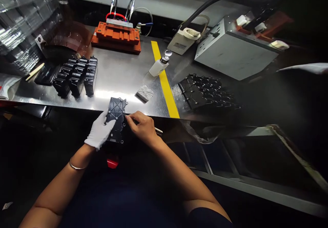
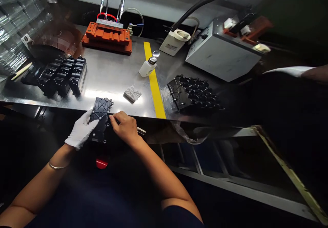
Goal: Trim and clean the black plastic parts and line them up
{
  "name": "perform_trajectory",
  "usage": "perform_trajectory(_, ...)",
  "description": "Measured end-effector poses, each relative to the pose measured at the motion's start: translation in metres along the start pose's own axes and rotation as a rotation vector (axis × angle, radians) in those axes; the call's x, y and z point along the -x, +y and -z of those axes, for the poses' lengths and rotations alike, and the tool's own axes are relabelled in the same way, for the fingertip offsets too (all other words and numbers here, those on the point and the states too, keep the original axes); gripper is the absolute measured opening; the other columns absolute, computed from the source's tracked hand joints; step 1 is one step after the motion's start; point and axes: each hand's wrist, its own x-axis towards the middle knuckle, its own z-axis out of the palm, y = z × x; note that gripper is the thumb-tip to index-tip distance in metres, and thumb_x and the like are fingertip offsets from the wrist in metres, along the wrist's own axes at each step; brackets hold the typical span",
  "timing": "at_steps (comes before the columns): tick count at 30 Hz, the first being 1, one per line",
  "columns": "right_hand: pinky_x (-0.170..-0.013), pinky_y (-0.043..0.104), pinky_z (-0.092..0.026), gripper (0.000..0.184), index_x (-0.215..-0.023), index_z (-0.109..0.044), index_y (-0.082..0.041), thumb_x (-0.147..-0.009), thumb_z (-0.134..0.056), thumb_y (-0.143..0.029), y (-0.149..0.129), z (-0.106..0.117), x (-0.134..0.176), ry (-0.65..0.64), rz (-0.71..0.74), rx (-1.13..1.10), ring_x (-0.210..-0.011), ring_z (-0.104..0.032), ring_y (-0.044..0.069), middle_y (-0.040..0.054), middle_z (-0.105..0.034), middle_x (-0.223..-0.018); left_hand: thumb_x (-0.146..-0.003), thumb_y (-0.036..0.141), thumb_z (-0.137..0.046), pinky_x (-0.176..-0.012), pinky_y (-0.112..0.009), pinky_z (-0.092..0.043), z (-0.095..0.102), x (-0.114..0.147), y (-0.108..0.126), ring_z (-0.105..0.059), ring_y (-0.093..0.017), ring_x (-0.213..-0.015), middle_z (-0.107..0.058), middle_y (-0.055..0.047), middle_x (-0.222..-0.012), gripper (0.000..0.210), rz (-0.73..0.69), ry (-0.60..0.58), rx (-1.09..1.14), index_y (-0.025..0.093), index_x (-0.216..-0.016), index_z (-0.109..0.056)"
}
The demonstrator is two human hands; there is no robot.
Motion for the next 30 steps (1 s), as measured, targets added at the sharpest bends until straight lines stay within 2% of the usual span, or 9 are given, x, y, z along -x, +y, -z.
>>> perform_trajectory(5, -0.060, 0.026, -0.044, 0.023, -0.083, -0.068, -0.018, -0.080, -0.062, -0.040, 0.004, 0.023, -0.009, 0.055, -0.150, -0.319, -0.065, -0.057, 0.014, 0.0054, -0.067, -0.082, -0.075, 0.027, -0.068, -0.089, -0.039, -0.053, 0.014, 0.018, 0.018, -0.066, -0.026, -0.102, -0.071, -0.009, -0.111, 0.055, 0.020, -0.208, -0.018, 0.019, -0.129, -0.057)
perform_trajectory(9, -0.052, 0.023, -0.041, 0.034, -0.081, -0.067, -0.014, -0.063, -0.075, -0.042, 0.008, 0.036, -0.003, -0.522, -0.413, -0.749, -0.058, -0.054, 0.011, 0.0032, -0.066, -0.074, -0.068, 0.016, -0.074, -0.092, -0.042, -0.052, 0.040, 0.035, 0.042, -0.063, -0.029, -0.109, -0.070, -0.009, -0.112, 0.053, 0.129, -0.538, -0.073, 0.022, -0.120, -0.065)
perform_trajectory(11, -0.044, 0.020, -0.032, 0.031, -0.067, -0.063, -0.013, -0.058, -0.076, -0.040, 0.007, 0.033, 0.009, -0.716, -0.532, -0.919, -0.048, -0.046, 0.008, -0.0017, -0.057, -0.056, -0.066, 0.014, -0.076, -0.078, -0.035, -0.058, 0.056, 0.035, 0.047, -0.069, -0.025, -0.092, -0.074, -0.008, -0.096, 0.049, 0.185, -0.516, -0.085, 0.021, -0.113, -0.068)
perform_trajectory(14, -0.038, 0.019, -0.015, 0.032, -0.060, -0.056, -0.015, -0.058, -0.075, -0.041, 0.005, 0.021, 0.031, -0.527, -0.674, -1.078, -0.038, -0.027, 0.002, -0.0080, -0.041, -0.045, -0.068, 0.017, -0.075, -0.051, -0.018, -0.053, 0.077, 0.027, 0.040, -0.063, -0.010, -0.056, -0.071, -0.003, -0.076, 0.040, 0.091, -0.095, 0.106, 0.019, -0.108, -0.069)
perform_trajectory(16, -0.038, 0.019, -0.012, 0.033, -0.061, -0.054, -0.016, -0.062, -0.072, -0.043, 0.003, 0.013, 0.042, -0.341, -0.699, -1.132, -0.037, -0.020, 0.002, -0.0098, -0.035, -0.043, -0.065, 0.015, -0.076, -0.055, -0.014, -0.053, 0.081, 0.027, 0.026, -0.064, -0.007, -0.062, -0.072, -0.002, -0.086, 0.040, -0.025, 0.152, 0.298, 0.021, -0.104, -0.069)
perform_trajectory(19, -0.039, 0.020, -0.019, 0.034, -0.069, -0.059, -0.015, -0.064, -0.073, -0.045, 0.000, 0.002, 0.049, -0.208, -0.640, -1.106, -0.039, -0.025, 0.003, -0.0077, -0.041, -0.047, -0.057, 0.007, -0.079, -0.078, -0.036, -0.059, 0.063, 0.036, -0.001, -0.068, -0.020, -0.093, -0.072, -0.004, -0.101, 0.048, 0.215, -0.129, 0.398, 0.025, -0.100, -0.071)
perform_trajectory(21, -0.039, 0.019, -0.025, 0.036, -0.080, -0.062, -0.015, -0.065, -0.074, -0.046, -0.002, -0.006, 0.048, -0.161, -0.582, -1.033, -0.046, -0.036, 0.005, -0.0026, -0.053, -0.060, -0.062, 0.013, -0.077, -0.088, -0.052, -0.054, 0.042, 0.042, -0.016, -0.066, -0.027, -0.102, -0.073, -0.003, -0.098, 0.026, 0.259, -0.168, 0.541, 0.023, -0.086, -0.073)
perform_trajectory(27, -0.045, 0.020, -0.047, 0.034, -0.093, -0.059, -0.021, -0.082, -0.055, -0.053, 0.002, -0.018, 0.057, 0.350, -0.668, -0.964, -0.062, -0.055, 0.010, 0.0030, -0.059, -0.091, -0.060, 0.015, -0.076, -0.102, -0.049, -0.046, 0.013, 0.037, -0.028, -0.068, -0.025, -0.096, -0.074, -0.004, -0.084, 0.011, 0.208, 0.046, 0.550, 0.017, -0.070, -0.072)
perform_trajectory(30, -0.046, 0.024, -0.049, 0.031, -0.101, -0.063, -0.022, -0.087, -0.054, -0.048, -0.008, -0.017, 0.071, 0.183, -0.525, -0.931, -0.058, -0.057, 0.011, 0.0031, -0.062, -0.086, -0.069, 0.026, -0.074, -0.102, -0.046, -0.045, 0.021, 0.038, -0.027, -0.059, -0.026, -0.116, -0.070, -0.006, -0.112, 0.027, -0.010, 0.087, 0.316, 0.021, -0.095, -0.071)
